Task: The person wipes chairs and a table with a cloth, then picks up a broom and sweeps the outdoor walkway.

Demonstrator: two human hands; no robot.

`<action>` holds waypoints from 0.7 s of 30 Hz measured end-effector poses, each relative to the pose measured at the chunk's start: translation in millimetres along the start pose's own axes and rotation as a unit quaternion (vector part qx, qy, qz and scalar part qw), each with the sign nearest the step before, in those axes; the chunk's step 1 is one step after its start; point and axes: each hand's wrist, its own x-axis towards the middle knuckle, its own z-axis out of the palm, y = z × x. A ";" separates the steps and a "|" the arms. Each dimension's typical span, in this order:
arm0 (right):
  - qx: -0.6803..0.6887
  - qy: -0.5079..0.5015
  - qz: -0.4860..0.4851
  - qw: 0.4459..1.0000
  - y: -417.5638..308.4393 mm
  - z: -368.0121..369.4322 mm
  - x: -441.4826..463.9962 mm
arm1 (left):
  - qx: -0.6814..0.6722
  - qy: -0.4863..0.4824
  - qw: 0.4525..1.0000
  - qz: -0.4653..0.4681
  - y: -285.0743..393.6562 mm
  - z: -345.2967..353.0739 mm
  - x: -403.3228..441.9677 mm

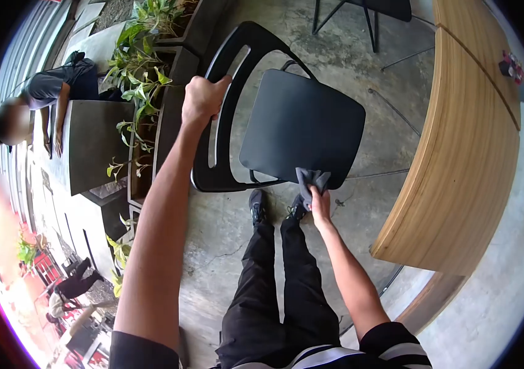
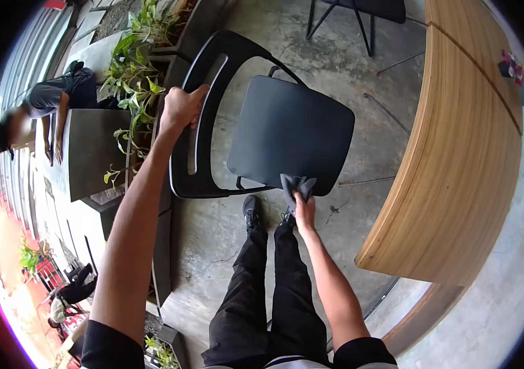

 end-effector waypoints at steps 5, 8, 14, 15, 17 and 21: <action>-0.043 -0.060 -0.166 0.983 -67.5 68.8 -59.1 | 0.026 0.014 0.999 0.036 -1.7 -7.1 -11.5; -0.022 -0.052 -0.392 0.918 -83.7 114.7 -63.5 | -0.018 -0.017 1.000 0.005 -19.1 -7.9 -27.2; -0.061 -0.031 -0.204 0.977 -42.5 176.1 -117.4 | -0.028 0.023 0.998 0.043 -55.9 6.3 -47.9; -0.063 -0.033 -0.204 0.977 -38.5 180.6 -114.0 | -0.029 0.038 0.998 0.035 -54.5 5.4 -50.4; 0.005 -0.021 -0.191 0.981 -30.7 191.3 -105.5 | -0.029 0.027 0.999 0.020 -50.3 4.4 -52.0; -0.025 0.009 -0.155 0.988 -45.1 196.2 -99.0 | -0.046 0.013 0.999 -0.013 -32.1 -6.8 -44.7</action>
